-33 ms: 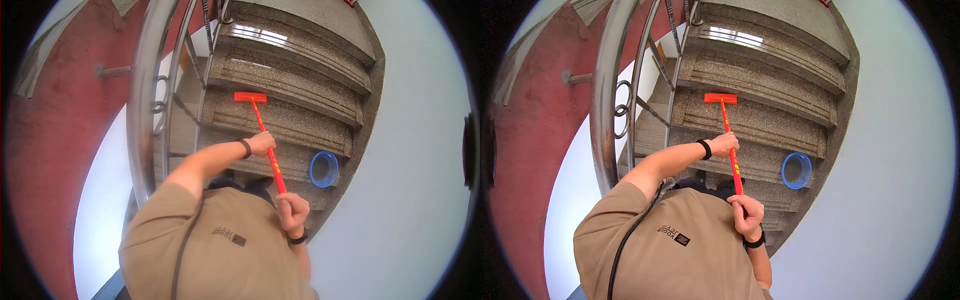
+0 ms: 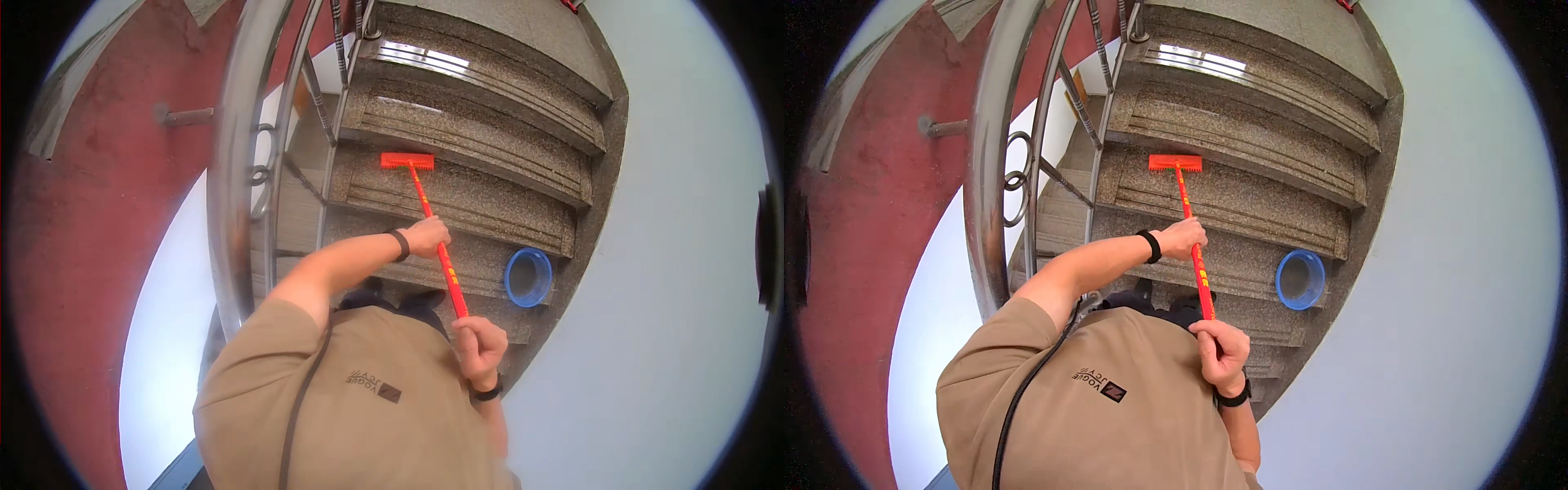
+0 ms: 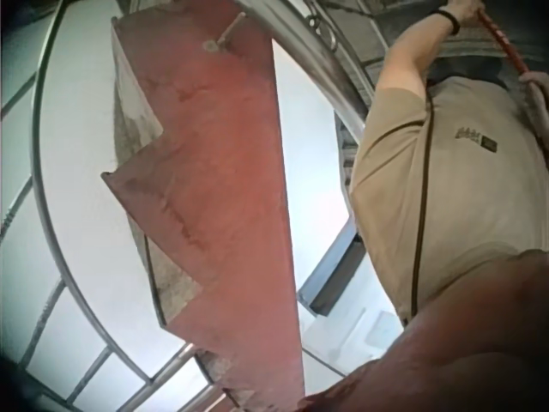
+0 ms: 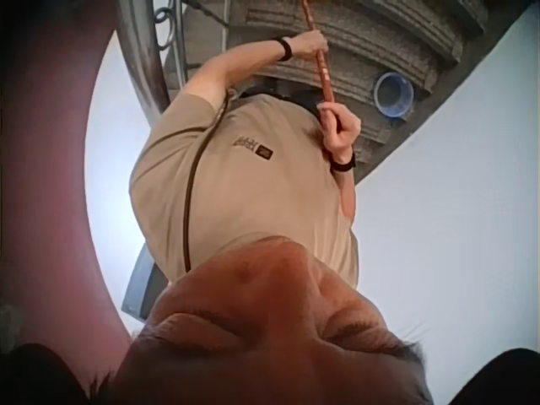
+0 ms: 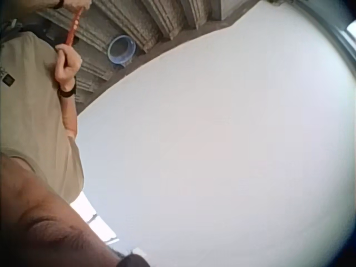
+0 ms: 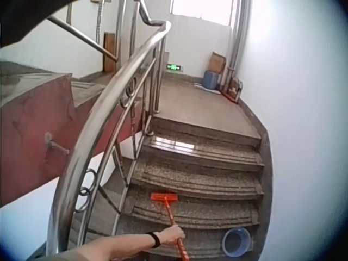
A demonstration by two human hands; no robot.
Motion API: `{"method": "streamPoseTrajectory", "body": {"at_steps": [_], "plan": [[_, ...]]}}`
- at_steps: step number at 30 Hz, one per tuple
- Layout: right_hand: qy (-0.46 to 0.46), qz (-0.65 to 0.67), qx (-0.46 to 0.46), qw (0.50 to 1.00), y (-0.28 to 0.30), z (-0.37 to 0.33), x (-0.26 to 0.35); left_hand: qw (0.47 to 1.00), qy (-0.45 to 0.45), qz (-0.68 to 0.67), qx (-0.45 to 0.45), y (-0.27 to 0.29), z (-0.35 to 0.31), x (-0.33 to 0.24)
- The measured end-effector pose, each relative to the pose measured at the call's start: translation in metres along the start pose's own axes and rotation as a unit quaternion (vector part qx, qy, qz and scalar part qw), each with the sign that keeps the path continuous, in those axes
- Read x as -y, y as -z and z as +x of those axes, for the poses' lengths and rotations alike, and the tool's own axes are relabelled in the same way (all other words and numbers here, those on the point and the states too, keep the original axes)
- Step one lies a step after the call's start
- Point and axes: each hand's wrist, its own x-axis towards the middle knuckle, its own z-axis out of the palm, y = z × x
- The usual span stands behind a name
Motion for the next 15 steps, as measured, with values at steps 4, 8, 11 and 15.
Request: {"method": "streamPoseTrajectory", "body": {"at_steps": [4,8,11,15], "plan": [[-0.008,0.006,-0.019,1.000,0.016,-0.020,0.016,0.999,0.021,-0.036,-0.020,-0.002,-0.013,-0.035],[-0.058,0.029,-0.016,0.998,0.040,-0.031,0.056,0.994,0.071,-0.082,0.022,0.011,-0.024,-0.086],[-0.033,0.103,0.006,0.994,0.044,-0.026,0.060,0.992,0.067,-0.094,-0.060,0.011,-0.031,-0.099],[0.004,0.035,0.049,0.998,0.029,-0.011,0.040,0.989,0.039,-0.083,-0.117,0.013,-0.039,-0.063]]}}
